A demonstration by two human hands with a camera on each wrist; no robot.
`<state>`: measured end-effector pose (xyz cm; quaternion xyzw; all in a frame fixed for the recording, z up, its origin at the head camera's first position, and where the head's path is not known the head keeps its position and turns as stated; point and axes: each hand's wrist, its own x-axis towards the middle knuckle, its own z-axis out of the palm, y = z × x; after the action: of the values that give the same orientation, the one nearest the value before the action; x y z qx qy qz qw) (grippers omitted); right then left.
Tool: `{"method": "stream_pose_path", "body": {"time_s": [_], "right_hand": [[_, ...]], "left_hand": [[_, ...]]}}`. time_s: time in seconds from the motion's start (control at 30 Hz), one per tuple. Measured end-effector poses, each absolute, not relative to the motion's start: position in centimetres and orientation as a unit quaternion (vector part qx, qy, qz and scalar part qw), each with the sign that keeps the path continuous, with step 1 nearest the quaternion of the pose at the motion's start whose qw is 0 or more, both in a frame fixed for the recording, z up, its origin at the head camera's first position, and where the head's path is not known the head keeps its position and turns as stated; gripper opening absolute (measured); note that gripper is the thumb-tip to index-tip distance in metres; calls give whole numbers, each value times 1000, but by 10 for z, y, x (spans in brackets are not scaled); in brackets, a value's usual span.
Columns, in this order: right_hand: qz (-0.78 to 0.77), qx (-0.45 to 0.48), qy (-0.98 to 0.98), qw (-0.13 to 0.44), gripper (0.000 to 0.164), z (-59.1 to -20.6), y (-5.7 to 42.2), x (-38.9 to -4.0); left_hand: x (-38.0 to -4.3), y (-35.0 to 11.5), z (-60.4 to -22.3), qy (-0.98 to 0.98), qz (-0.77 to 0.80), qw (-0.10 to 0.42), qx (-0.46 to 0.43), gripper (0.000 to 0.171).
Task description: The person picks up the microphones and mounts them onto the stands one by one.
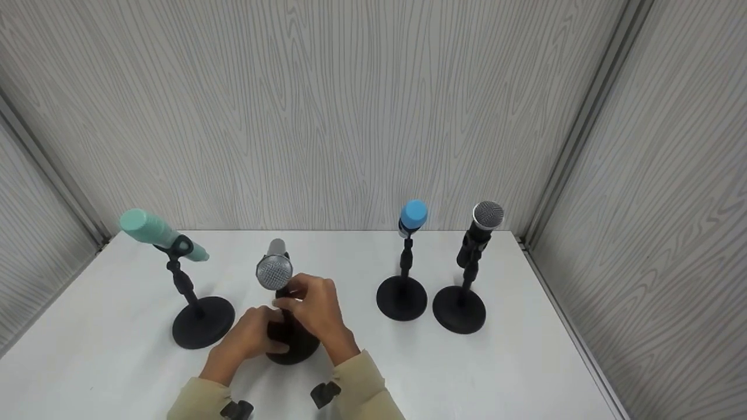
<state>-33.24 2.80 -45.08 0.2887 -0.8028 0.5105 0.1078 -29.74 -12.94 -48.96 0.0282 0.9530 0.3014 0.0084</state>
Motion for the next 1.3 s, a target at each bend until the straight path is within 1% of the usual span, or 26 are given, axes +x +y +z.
{"method": "stream_pose_path", "body": {"time_s": [0.07, 0.13, 0.2, 0.37, 0.43, 0.5, 0.63, 0.73, 0.87, 0.93, 1.07, 1.17, 1.23, 1.3], "right_hand": [[506, 272, -806, 140, 28, -451, 25, -332], [507, 270, -805, 149, 30, -451, 24, -331], [517, 280, -798, 128, 31, -451, 23, -330], [548, 338, -764, 33, 32, -446, 24, -326], [552, 359, -753, 20, 29, -439, 24, -321], [552, 367, -748, 25, 26, -431, 24, -315], [537, 343, -767, 73, 20, -423, 22, -308], [526, 304, -786, 115, 18, -436, 19, -317], [517, 278, -798, 136, 21, -454, 20, -330], [522, 282, -796, 122, 22, -454, 22, -330], [537, 309, -783, 64, 29, -452, 27, -332], [544, 327, -772, 28, 30, -450, 31, -334], [546, 333, -769, 20, 28, -450, 32, -334], [545, 336, -768, 27, 26, -450, 33, -335]], "left_hand": [[-297, -129, -489, 952, 304, 6, 26, 51], [-297, -129, -488, 953, 302, 1, 28, 50], [-298, -129, -488, 953, 301, -1, 28, 50], [-298, -130, -489, 953, 301, 0, 28, 50], [-298, -130, -490, 954, 298, -2, 33, 49], [-298, -130, -490, 955, 295, -4, 37, 48], [-297, -130, -489, 953, 299, -3, 35, 49], [-297, -130, -489, 952, 304, 2, 30, 51], [-297, -129, -489, 953, 302, 5, 27, 51], [-297, -129, -489, 953, 302, 7, 27, 52], [-297, -128, -488, 952, 306, 12, 27, 54], [-297, -128, -488, 952, 306, 14, 24, 55], [-297, -128, -489, 951, 307, 10, 21, 55], [-297, -128, -489, 951, 310, 6, 19, 54]]}}
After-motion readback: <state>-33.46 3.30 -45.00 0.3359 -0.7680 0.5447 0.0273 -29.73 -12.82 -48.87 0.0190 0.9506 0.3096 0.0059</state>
